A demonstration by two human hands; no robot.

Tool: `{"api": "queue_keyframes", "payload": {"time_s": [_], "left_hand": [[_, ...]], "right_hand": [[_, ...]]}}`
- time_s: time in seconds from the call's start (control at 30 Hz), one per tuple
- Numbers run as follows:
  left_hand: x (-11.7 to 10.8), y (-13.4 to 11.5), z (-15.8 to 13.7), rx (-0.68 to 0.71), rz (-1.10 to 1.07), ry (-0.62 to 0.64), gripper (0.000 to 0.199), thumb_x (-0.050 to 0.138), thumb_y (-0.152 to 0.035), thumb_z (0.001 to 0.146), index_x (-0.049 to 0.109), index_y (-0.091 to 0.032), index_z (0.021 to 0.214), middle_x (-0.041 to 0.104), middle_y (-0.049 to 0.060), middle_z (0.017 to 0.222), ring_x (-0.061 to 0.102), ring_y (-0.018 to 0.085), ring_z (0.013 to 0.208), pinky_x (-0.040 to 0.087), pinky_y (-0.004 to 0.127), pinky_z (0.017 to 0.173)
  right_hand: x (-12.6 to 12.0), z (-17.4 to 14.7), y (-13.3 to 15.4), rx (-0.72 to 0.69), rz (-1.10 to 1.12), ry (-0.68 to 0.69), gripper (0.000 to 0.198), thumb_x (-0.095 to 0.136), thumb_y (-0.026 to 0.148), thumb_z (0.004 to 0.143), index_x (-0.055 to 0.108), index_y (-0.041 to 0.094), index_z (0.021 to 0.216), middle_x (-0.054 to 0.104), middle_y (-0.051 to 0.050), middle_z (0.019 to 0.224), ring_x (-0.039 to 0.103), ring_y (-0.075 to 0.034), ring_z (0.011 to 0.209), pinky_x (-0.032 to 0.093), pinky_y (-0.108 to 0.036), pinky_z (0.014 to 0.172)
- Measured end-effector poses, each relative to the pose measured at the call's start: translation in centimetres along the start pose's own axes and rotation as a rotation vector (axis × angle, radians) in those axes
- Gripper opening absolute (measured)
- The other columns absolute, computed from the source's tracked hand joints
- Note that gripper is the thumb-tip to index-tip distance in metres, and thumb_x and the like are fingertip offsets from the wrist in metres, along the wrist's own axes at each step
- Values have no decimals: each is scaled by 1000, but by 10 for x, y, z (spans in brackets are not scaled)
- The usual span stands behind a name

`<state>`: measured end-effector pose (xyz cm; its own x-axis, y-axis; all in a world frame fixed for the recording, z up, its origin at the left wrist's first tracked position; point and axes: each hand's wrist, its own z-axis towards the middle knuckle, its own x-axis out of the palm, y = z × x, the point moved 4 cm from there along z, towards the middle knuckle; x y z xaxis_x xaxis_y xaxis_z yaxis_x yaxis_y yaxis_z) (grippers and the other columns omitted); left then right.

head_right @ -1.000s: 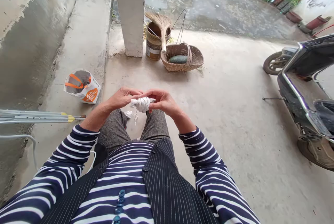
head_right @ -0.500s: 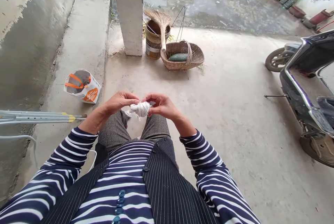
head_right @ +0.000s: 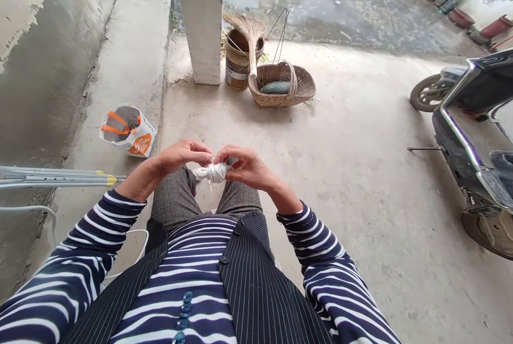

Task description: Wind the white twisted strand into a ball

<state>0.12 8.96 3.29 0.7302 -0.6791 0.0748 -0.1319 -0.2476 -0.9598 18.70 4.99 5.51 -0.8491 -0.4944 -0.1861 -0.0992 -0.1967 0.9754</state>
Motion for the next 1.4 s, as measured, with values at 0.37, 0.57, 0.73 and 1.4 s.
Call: {"api": "queue_keyframes", "payload": {"time_s": [0.37,0.57,0.73,1.4], "left_hand": [[-9,7,-7,-61,-42,149,36,83,-48,75,79,-12,75,71,8,65,63,16,59,51,26,61],[-12,20,-15,-100,-36,170,36,84,-47,76,78,-11,75,70,7,63,62,14,56,48,22,55],[-20,24,-16,-80,-90,141,39,79,-47,82,76,-9,78,73,9,71,64,13,60,50,21,57],[-9,33,-13,-43,-121,-3,36,79,-44,78,74,-9,82,66,3,63,61,13,56,48,23,58]], "right_hand": [[6,-5,8,-59,-131,0,16,78,29,87,72,22,100,69,-8,111,65,-19,101,53,-25,68],[1,-7,4,-62,-18,-13,17,77,24,88,69,22,102,68,-8,118,66,-19,106,56,-24,68],[0,-9,2,-81,-55,-25,18,78,22,87,68,22,103,66,-7,121,64,-19,107,56,-22,68],[16,-11,4,-29,85,26,21,72,31,93,64,21,109,61,-6,111,62,-13,87,58,-17,57]]}}
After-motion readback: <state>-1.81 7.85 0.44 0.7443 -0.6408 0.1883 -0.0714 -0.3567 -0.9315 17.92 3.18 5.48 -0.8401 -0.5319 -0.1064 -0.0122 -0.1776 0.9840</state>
